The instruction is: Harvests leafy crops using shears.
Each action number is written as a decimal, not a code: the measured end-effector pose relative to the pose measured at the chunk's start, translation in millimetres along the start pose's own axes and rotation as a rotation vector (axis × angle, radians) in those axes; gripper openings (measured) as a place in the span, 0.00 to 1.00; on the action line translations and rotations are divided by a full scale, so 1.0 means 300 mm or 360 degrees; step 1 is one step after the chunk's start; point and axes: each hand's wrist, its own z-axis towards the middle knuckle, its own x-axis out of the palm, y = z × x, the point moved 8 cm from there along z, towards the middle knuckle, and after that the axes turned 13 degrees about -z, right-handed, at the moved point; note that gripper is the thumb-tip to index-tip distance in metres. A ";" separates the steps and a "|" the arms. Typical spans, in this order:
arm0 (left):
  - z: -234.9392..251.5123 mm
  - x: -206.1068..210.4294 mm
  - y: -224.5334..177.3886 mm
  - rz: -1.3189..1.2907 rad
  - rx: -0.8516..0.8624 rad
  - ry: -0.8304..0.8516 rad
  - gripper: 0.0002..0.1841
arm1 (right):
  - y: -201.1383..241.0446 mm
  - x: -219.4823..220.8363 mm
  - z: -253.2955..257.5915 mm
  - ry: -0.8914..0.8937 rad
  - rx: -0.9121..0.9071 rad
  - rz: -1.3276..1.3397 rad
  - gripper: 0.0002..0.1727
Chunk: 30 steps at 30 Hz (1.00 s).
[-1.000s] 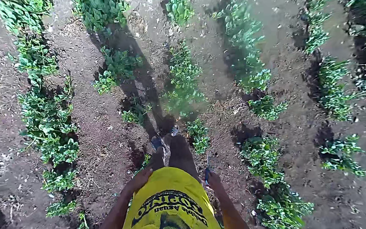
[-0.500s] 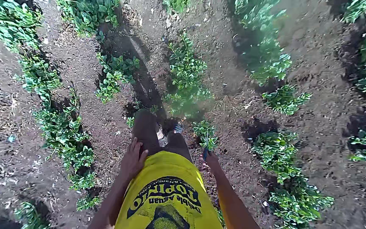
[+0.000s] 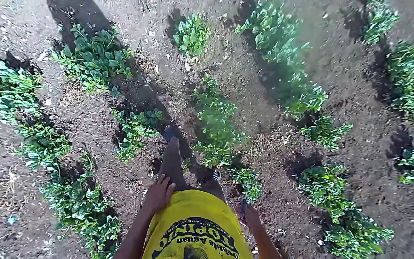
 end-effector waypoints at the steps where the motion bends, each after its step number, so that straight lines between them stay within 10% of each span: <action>1: -0.020 -0.037 0.017 -0.0013 -0.0028 0.0090 0.37 | 0.033 0.020 -0.067 0.0018 0.0035 -0.0065 0.29; 9: 0.025 -0.385 0.101 -0.0084 -0.0137 0.0328 0.33 | 0.567 0.177 -0.263 0.0094 -0.0170 -0.0117 0.26; 19: 0.111 -0.621 0.063 -0.0033 -0.0346 0.0313 0.30 | 0.836 0.219 -0.183 0.0158 -0.0235 -0.0500 0.26; 30: 0.717 -0.590 -0.061 0.0344 0.0208 -0.0125 0.34 | 1.323 0.258 0.320 -0.0023 -0.0304 -0.0302 0.24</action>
